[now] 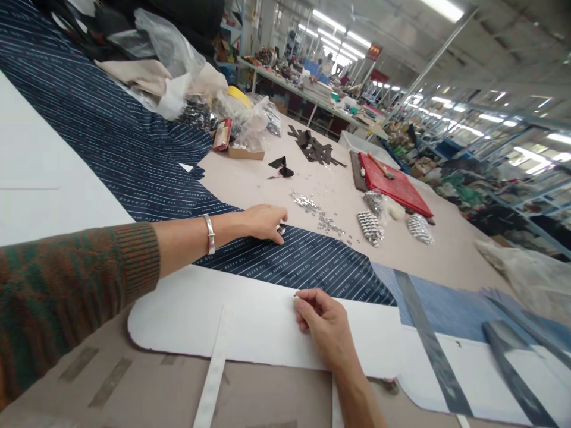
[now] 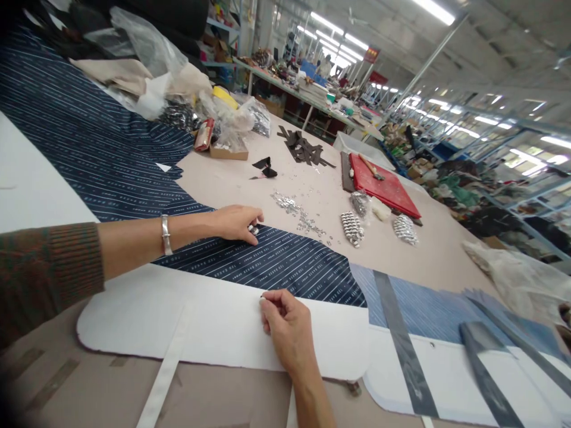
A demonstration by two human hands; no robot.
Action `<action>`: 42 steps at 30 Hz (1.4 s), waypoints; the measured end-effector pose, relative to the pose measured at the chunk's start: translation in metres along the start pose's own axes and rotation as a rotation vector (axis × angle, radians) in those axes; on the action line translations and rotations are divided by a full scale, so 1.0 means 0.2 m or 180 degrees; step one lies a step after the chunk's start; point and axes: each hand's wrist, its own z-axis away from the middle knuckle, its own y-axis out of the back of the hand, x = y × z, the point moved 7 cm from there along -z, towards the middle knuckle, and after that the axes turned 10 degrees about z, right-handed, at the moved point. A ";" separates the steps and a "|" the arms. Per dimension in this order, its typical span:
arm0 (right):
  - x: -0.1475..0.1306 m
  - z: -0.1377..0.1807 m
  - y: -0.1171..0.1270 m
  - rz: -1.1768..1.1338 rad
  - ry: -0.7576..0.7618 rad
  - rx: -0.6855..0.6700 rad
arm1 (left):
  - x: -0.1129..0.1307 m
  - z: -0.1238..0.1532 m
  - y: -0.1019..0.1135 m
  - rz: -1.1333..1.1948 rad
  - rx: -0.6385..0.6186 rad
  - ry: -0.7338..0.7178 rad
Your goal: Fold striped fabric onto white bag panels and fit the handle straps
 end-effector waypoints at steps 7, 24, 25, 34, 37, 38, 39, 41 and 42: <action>0.00 0.01 0.00 0.0018 -0.0028 0.0008 | -0.02 -0.08 0.06 -0.0081 -0.0443 0.0157; -0.01 0.02 0.00 0.0300 0.0048 0.0136 | 0.22 0.26 -0.14 0.0850 -0.1652 0.0534; -0.01 0.01 0.00 0.0276 0.0066 0.0145 | 0.22 0.27 -0.15 0.0930 -0.1678 0.0565; -0.01 0.01 0.00 0.0132 -0.0115 0.0085 | 0.34 0.28 -0.19 0.0615 -0.1439 0.0101; -0.01 0.01 0.00 0.0081 -0.0130 0.0101 | 0.34 0.27 -0.19 0.0908 -0.1508 0.0306; -0.01 0.01 0.00 0.0052 -0.0143 0.0103 | 0.33 0.27 -0.19 0.0999 -0.1540 0.0393; -0.01 0.01 0.00 0.0020 -0.0158 0.0104 | 0.32 0.26 -0.19 0.1088 -0.1569 0.0487; 0.00 0.01 0.00 -0.0023 -0.0181 0.0102 | 0.29 0.25 -0.21 0.1247 -0.1612 0.0656; 0.00 0.01 0.00 -0.0025 -0.0183 0.0098 | 0.28 0.25 -0.22 0.1317 -0.1624 0.0715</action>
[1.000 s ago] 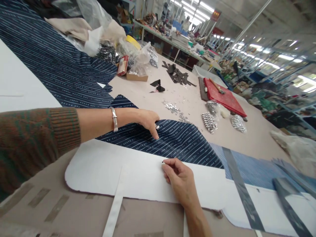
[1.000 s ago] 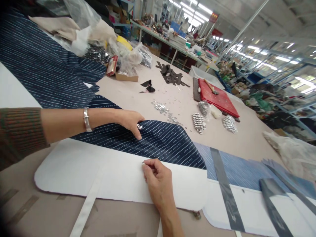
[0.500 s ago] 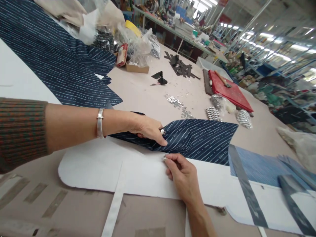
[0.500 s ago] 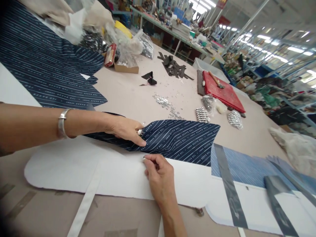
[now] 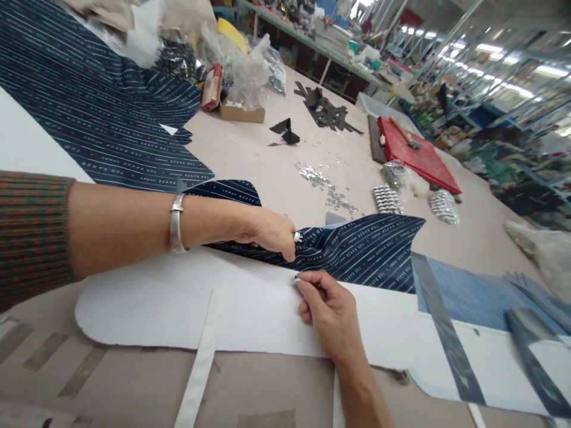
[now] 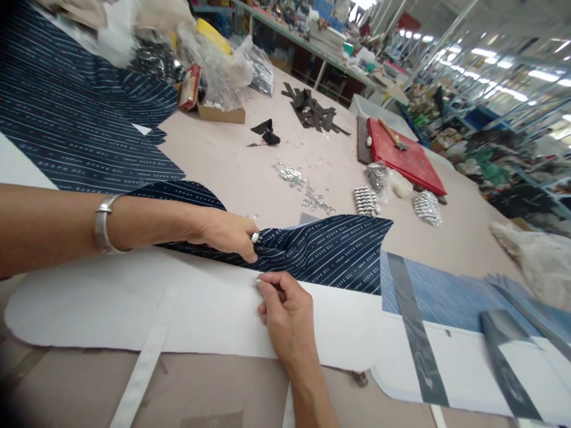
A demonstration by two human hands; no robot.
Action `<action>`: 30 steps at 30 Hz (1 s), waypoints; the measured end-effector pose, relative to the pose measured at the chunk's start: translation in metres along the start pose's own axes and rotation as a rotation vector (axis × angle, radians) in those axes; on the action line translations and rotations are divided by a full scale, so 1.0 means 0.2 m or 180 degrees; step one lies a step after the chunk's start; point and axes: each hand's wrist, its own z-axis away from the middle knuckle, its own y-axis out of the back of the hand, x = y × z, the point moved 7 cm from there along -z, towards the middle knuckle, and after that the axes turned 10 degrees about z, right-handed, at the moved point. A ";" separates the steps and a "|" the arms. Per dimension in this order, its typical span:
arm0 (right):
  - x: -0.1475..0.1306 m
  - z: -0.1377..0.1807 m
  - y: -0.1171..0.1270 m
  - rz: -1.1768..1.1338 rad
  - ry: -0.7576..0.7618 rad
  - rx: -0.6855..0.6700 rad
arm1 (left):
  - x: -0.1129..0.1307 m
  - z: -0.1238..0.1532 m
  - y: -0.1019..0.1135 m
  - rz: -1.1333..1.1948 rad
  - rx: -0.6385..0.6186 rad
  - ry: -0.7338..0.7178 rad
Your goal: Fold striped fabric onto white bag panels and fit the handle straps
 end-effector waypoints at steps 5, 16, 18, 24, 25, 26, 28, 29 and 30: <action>-0.01 0.00 0.00 0.0059 0.0045 -0.0003 | -0.05 -0.04 -0.02 0.0243 -0.0099 0.0072; -0.01 -0.02 0.00 0.0149 0.0016 0.0044 | -0.02 0.00 -0.03 0.0148 -0.0032 0.0017; -0.01 -0.02 0.00 0.0171 0.0004 0.0058 | 0.00 0.01 -0.03 0.0091 0.0007 0.0004; -0.02 -0.04 0.00 0.0125 -0.0099 0.0033 | 0.03 0.05 -0.03 -0.0054 0.0110 -0.0083; -0.02 -0.04 -0.01 0.0122 -0.0128 0.0013 | 0.04 0.05 -0.04 -0.0081 0.0121 -0.0111; -0.02 -0.04 -0.01 0.0121 -0.0152 0.0001 | 0.04 0.06 -0.04 -0.0110 0.0131 -0.0142; -0.02 -0.04 0.00 0.0102 -0.0191 0.0009 | 0.06 0.07 -0.04 -0.0188 0.0155 -0.0202; -0.02 -0.04 0.00 0.0080 -0.0208 0.0028 | 0.07 0.07 -0.04 -0.0236 0.0172 -0.0233; -0.02 -0.04 0.00 0.0051 -0.0225 0.0043 | 0.08 0.08 -0.04 -0.0289 0.0195 -0.0269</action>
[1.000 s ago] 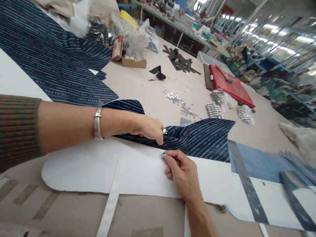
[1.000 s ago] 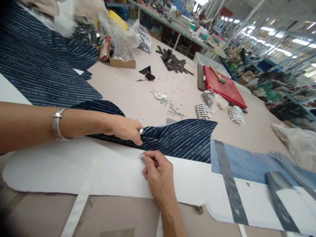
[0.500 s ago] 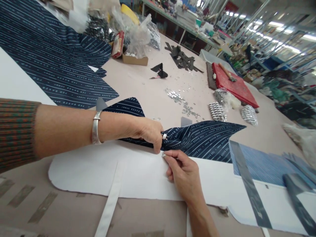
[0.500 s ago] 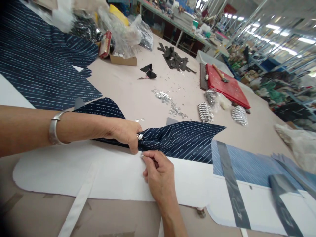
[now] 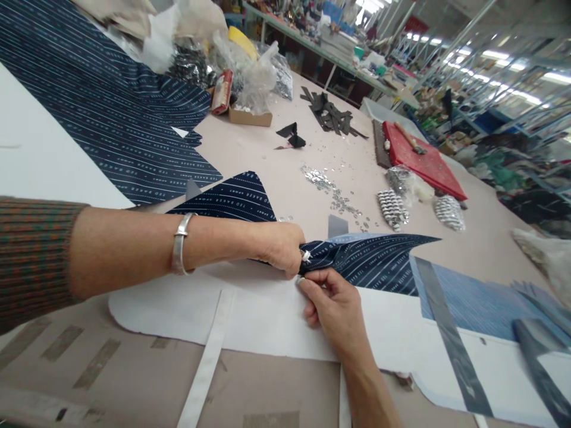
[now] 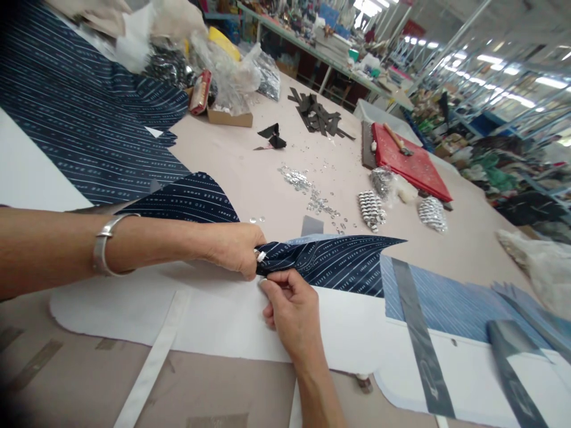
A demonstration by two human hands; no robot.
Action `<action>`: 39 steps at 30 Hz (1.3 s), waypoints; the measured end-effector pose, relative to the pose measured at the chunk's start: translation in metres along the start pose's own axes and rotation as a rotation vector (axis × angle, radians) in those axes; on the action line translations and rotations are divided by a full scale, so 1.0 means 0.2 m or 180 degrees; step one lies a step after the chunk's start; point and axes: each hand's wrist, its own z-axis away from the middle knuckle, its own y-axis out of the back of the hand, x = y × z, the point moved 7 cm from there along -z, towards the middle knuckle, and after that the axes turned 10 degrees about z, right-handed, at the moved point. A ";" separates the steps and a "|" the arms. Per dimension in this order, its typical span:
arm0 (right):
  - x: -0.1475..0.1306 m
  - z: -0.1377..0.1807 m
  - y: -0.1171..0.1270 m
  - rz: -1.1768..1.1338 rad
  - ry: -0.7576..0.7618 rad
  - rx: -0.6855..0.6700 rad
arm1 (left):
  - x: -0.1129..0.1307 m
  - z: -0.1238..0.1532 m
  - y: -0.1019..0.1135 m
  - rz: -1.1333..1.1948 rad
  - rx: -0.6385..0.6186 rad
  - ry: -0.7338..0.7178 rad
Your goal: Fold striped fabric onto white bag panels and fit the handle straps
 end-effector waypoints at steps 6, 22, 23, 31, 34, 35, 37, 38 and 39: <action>0.02 -0.01 0.00 -0.0086 -0.0092 -0.0091 | 0.07 0.04 -0.01 -0.0265 0.0272 -0.0204; -0.01 0.00 -0.01 0.0279 0.0220 0.0059 | 0.09 0.06 -0.05 -0.0503 0.0402 -0.0260; -0.01 0.00 -0.01 0.0252 0.0225 0.0011 | 0.09 0.07 -0.05 -0.0543 0.0366 -0.0219; -0.02 0.00 -0.03 0.0048 0.0128 -0.0291 | 0.02 0.05 -0.04 -0.0619 -0.0039 -0.0076; -0.03 -0.03 -0.04 0.0175 -0.0091 -0.0572 | -0.02 0.04 -0.05 -0.0455 -0.0023 -0.0190; -0.03 -0.05 -0.04 0.0232 -0.0157 -0.0662 | -0.03 0.04 -0.05 -0.0398 -0.0005 -0.0251; -0.04 -0.07 -0.04 0.0347 -0.0260 -0.0778 | -0.03 0.04 -0.05 -0.0287 0.0039 -0.0447; -0.05 -0.08 -0.04 0.0399 -0.0296 -0.0809 | -0.02 0.05 -0.06 -0.0248 0.0053 -0.0563; -0.05 -0.10 -0.04 0.0447 -0.0328 -0.0835 | -0.01 0.05 -0.06 -0.0228 0.0062 -0.0677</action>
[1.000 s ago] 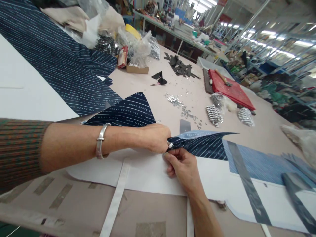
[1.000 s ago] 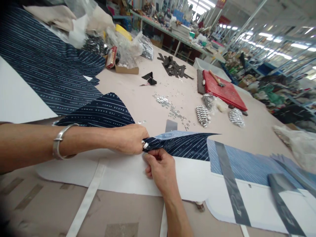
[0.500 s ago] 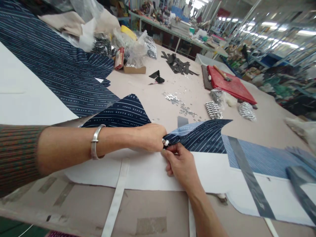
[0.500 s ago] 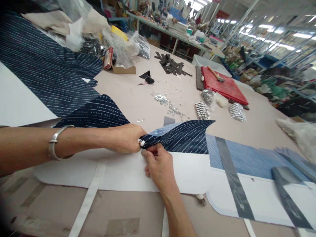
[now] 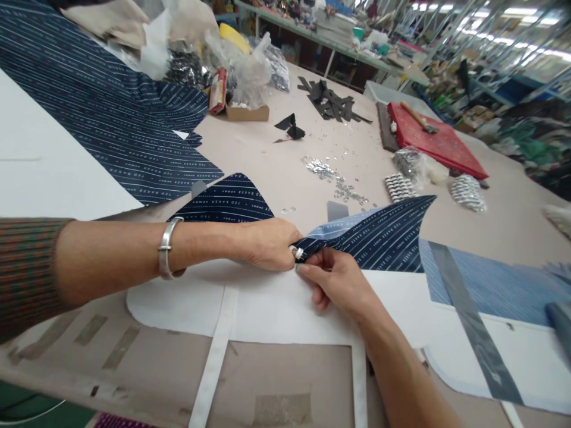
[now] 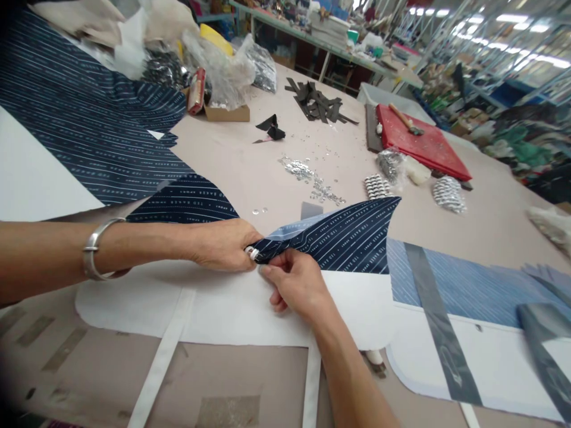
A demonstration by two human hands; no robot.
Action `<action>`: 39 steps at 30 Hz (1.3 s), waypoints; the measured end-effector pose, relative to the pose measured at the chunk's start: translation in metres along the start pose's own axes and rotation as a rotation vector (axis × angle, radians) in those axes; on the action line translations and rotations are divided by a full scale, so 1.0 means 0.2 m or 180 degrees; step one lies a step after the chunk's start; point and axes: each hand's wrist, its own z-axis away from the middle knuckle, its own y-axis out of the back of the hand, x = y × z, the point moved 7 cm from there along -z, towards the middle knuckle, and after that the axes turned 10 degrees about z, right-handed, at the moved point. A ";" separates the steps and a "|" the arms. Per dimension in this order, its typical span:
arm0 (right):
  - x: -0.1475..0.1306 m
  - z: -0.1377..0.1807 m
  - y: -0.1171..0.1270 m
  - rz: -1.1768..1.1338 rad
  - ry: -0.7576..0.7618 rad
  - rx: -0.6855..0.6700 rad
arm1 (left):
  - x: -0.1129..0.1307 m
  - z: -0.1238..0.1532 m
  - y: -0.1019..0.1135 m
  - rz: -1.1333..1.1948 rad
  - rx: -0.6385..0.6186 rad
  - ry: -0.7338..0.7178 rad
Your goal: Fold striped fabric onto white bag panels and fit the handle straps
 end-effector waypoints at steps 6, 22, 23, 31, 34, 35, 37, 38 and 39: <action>-0.03 -0.02 0.00 0.0296 -0.0020 -0.0057 | 0.04 -0.02 -0.02 -0.0128 0.0036 -0.0271; -0.03 0.01 -0.01 0.0129 0.0247 -0.0200 | -0.03 0.01 0.00 -0.0070 0.0140 0.0578; -0.03 0.01 -0.02 0.0110 0.0257 -0.0205 | -0.03 0.01 -0.01 -0.0020 0.0140 0.0575; -0.04 0.00 -0.01 0.0295 0.0240 -0.0050 | -0.07 0.01 -0.02 0.0086 0.0212 0.0793; -0.05 0.00 -0.01 0.0457 0.0212 -0.0071 | -0.08 0.00 -0.03 0.0110 0.0250 0.0758; -0.06 0.00 -0.01 0.0507 0.0211 -0.0061 | -0.07 0.00 -0.04 0.0118 0.0258 0.0737; -0.07 -0.01 -0.01 0.0584 0.0210 -0.0021 | -0.07 -0.01 -0.05 0.0135 0.0273 0.0686; -0.07 -0.01 -0.01 0.0622 0.0216 0.0011 | -0.07 -0.01 -0.05 0.0141 0.0281 0.0661; -0.07 -0.01 -0.01 0.0657 0.0225 0.0044 | -0.07 -0.01 -0.05 0.0147 0.0288 0.0638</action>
